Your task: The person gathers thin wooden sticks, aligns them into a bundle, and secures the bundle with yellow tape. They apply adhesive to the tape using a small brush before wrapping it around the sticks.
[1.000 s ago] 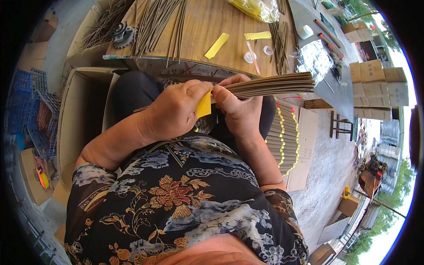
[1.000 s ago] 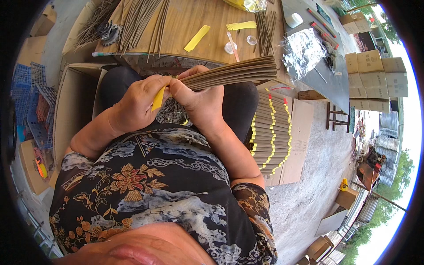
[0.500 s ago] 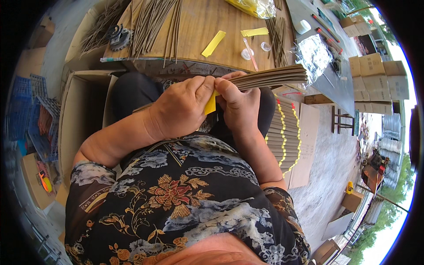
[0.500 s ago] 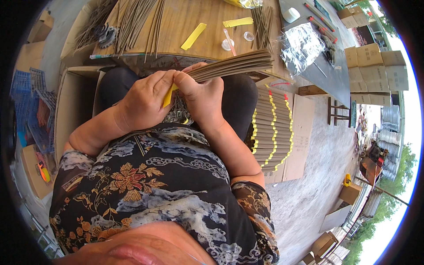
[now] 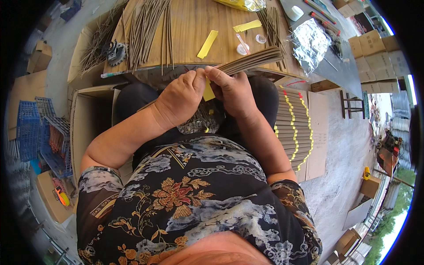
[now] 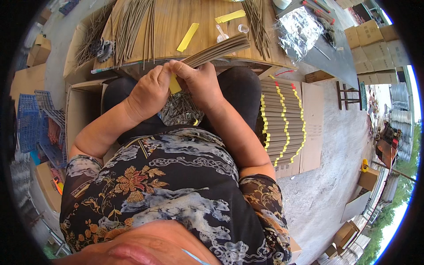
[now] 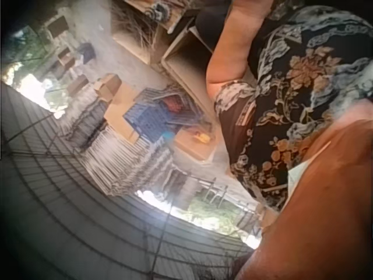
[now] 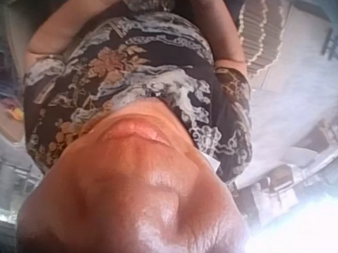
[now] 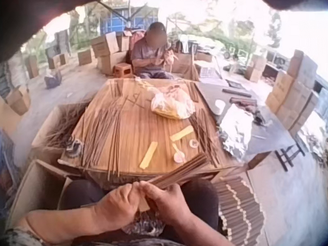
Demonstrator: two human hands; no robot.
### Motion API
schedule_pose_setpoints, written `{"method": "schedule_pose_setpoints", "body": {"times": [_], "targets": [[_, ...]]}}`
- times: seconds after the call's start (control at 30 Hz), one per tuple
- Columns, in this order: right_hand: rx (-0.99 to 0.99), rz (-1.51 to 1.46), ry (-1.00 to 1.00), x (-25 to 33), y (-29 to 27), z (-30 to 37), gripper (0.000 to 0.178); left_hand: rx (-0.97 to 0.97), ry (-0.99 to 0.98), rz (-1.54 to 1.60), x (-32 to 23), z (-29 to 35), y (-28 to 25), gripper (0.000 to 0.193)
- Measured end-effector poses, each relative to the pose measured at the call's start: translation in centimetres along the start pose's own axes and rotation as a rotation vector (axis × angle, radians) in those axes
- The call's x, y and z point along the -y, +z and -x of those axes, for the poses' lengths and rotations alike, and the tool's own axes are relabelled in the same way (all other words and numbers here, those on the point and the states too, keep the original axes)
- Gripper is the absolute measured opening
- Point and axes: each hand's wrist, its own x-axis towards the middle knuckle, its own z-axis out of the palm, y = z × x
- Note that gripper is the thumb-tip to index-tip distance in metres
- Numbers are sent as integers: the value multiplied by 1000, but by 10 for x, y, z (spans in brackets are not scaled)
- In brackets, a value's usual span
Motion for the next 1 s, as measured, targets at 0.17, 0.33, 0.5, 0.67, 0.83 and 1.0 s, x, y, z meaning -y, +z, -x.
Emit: {"method": "schedule_pose_setpoints", "body": {"times": [0.17,0.33,0.5,0.67,0.83,1.0], "targets": [[183,140,-119,16,0,-2,32,-101,39,57,9,-5,2,42],[220,314,-118,24,-8,-3,41,-125,-3,113,5,-7,-4,46],[243,305,-185,22,-10,-7,43,-115,11,93,5,-9,-8,43],[280,422,-128,29,-15,-9,45,-128,25,104,3,-12,-15,41],[282,421,-132,35,-12,-8,41,-73,-38,245,1,-13,-23,46],[305,307,-250,35,-10,-6,31,-63,-74,342,-1,-11,-25,49]]}}
